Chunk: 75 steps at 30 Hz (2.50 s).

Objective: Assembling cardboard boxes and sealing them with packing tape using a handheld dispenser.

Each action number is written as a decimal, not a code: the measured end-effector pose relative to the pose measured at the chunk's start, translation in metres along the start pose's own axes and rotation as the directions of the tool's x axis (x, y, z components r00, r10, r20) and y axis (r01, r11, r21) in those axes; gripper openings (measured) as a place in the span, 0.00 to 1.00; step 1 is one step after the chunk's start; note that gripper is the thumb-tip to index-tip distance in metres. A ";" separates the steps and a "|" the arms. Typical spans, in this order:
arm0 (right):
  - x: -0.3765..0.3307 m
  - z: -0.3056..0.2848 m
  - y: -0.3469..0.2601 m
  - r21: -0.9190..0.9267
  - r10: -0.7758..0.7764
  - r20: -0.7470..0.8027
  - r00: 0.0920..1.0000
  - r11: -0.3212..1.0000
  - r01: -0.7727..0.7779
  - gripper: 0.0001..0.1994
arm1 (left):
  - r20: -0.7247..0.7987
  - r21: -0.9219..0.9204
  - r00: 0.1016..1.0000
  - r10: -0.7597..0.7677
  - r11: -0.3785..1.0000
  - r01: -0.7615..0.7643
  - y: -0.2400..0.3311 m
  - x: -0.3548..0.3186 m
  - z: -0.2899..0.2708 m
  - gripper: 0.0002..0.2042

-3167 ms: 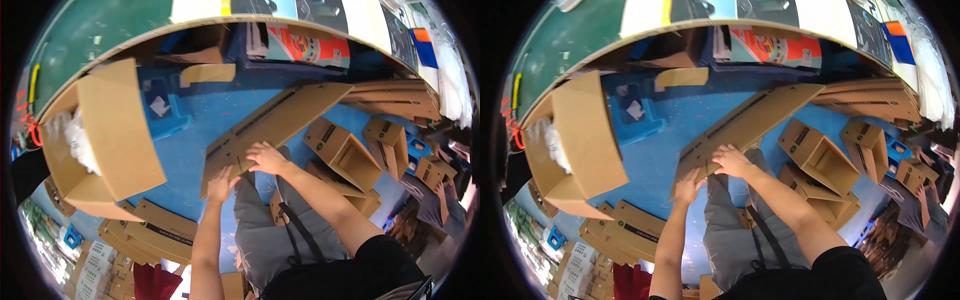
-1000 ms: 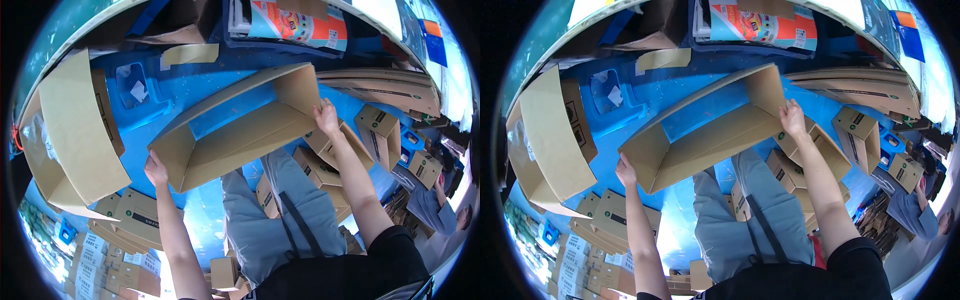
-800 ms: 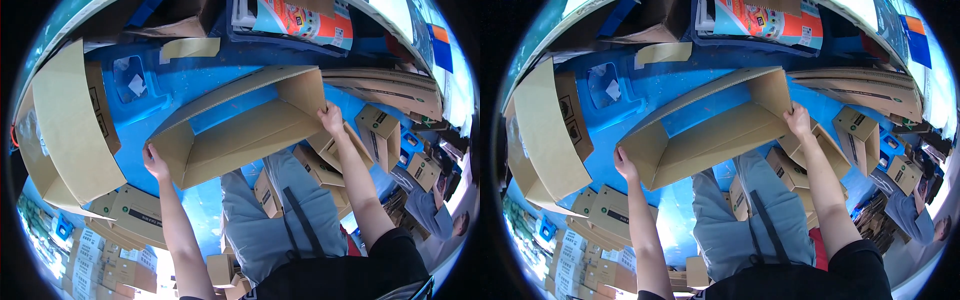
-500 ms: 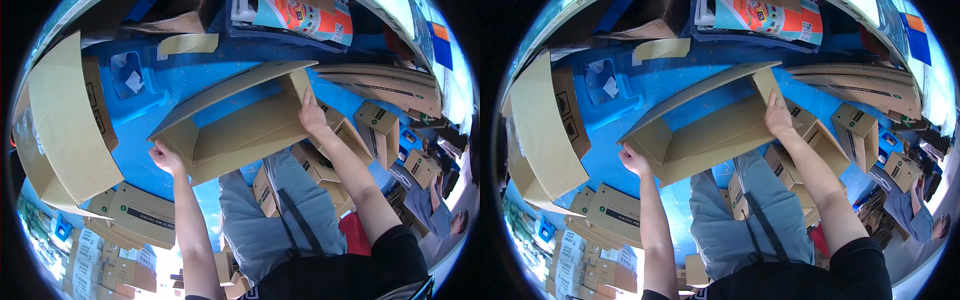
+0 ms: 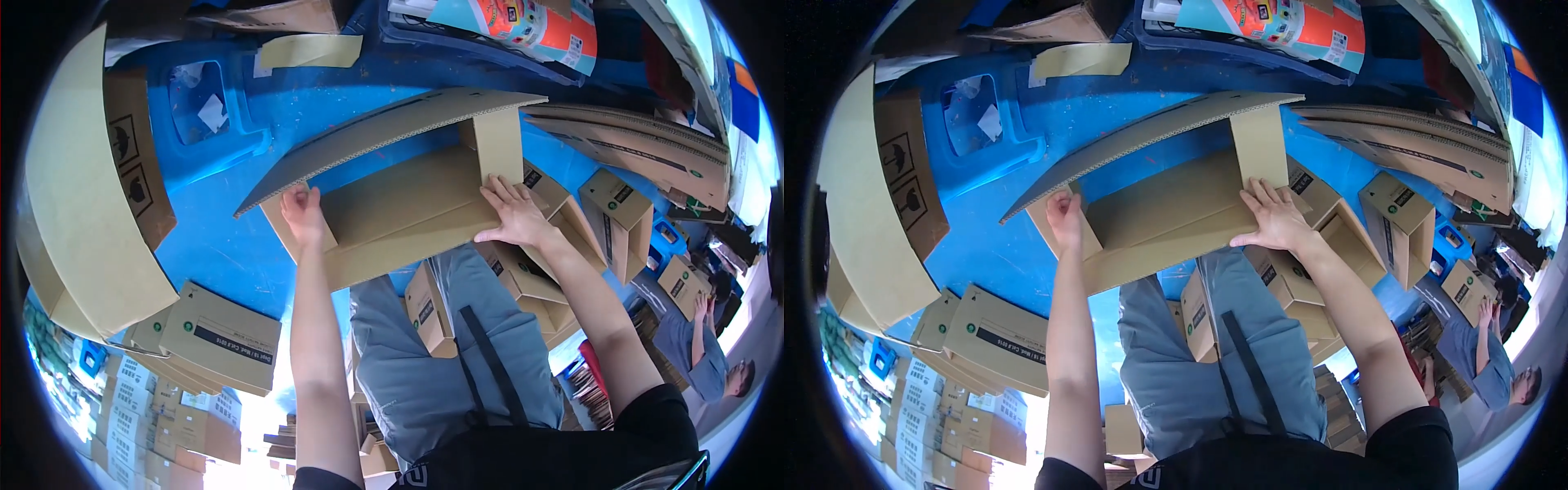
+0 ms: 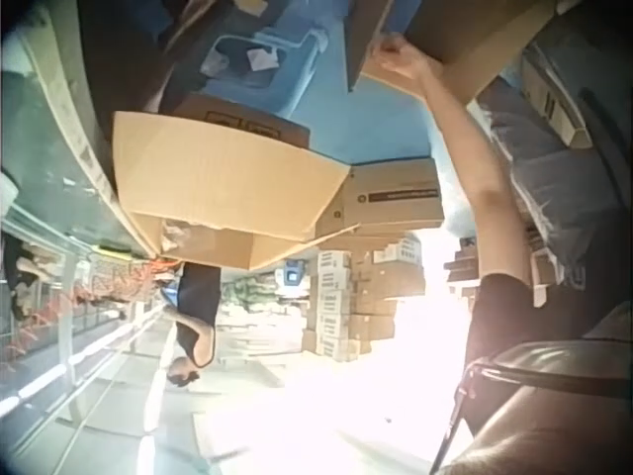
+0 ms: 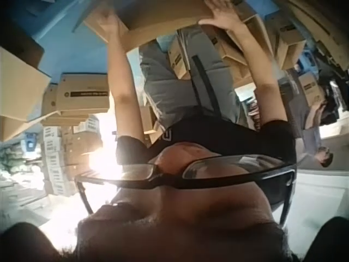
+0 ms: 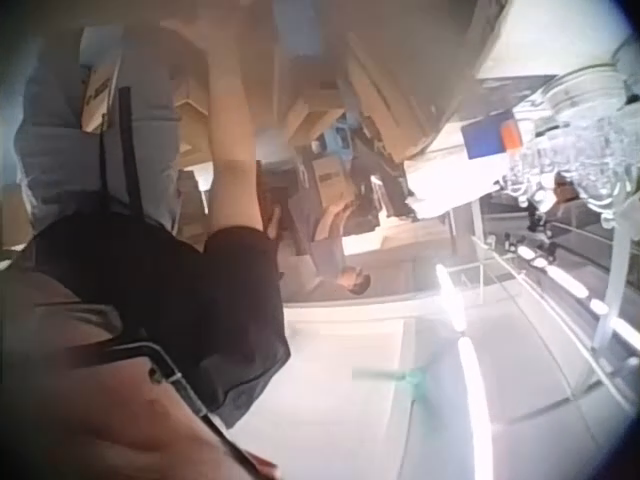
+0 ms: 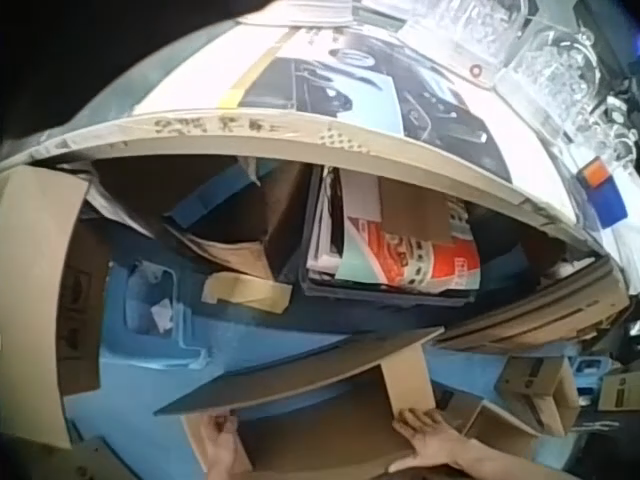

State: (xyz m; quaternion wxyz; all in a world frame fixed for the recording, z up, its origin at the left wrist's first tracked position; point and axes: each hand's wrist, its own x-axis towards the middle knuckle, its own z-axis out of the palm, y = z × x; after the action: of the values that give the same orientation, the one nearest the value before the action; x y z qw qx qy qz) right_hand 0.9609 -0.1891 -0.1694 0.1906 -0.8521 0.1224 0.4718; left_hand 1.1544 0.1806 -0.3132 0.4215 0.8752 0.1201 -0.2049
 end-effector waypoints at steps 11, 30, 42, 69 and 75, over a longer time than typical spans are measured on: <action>0.037 -0.035 -0.002 -0.110 -0.067 0.439 0.896 0.986 0.128 0.48 | 0.721 0.450 0.640 0.266 0.523 -0.724 0.058 -0.138 -0.111 0.31; 0.106 -0.022 0.032 0.083 -0.017 -0.229 0.973 0.996 0.037 0.25 | -0.253 0.670 0.941 0.223 0.743 0.004 0.016 -0.064 -0.053 0.50; 0.062 -0.138 -0.136 0.110 -0.662 -0.363 0.655 0.668 0.736 0.27 | -0.039 0.032 0.948 -0.316 0.948 0.317 -0.050 -0.058 -0.060 0.37; 0.132 -0.082 -0.187 -0.601 -0.796 -0.294 0.529 0.585 0.545 0.30 | 0.045 0.002 0.962 -0.271 0.963 0.271 -0.050 -0.055 -0.061 0.35; 0.147 -0.003 -0.158 -0.572 -0.752 -0.211 0.625 0.613 0.544 0.38 | 0.133 0.006 0.969 -0.209 0.978 0.210 -0.038 -0.053 -0.052 0.35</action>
State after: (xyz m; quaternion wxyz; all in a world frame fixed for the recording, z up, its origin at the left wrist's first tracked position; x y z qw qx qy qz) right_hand 1.1020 -0.0531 -0.2601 0.1150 -0.9363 -0.2789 0.1798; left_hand 1.1058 0.2435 -0.2857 0.4081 0.8402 0.1844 -0.3059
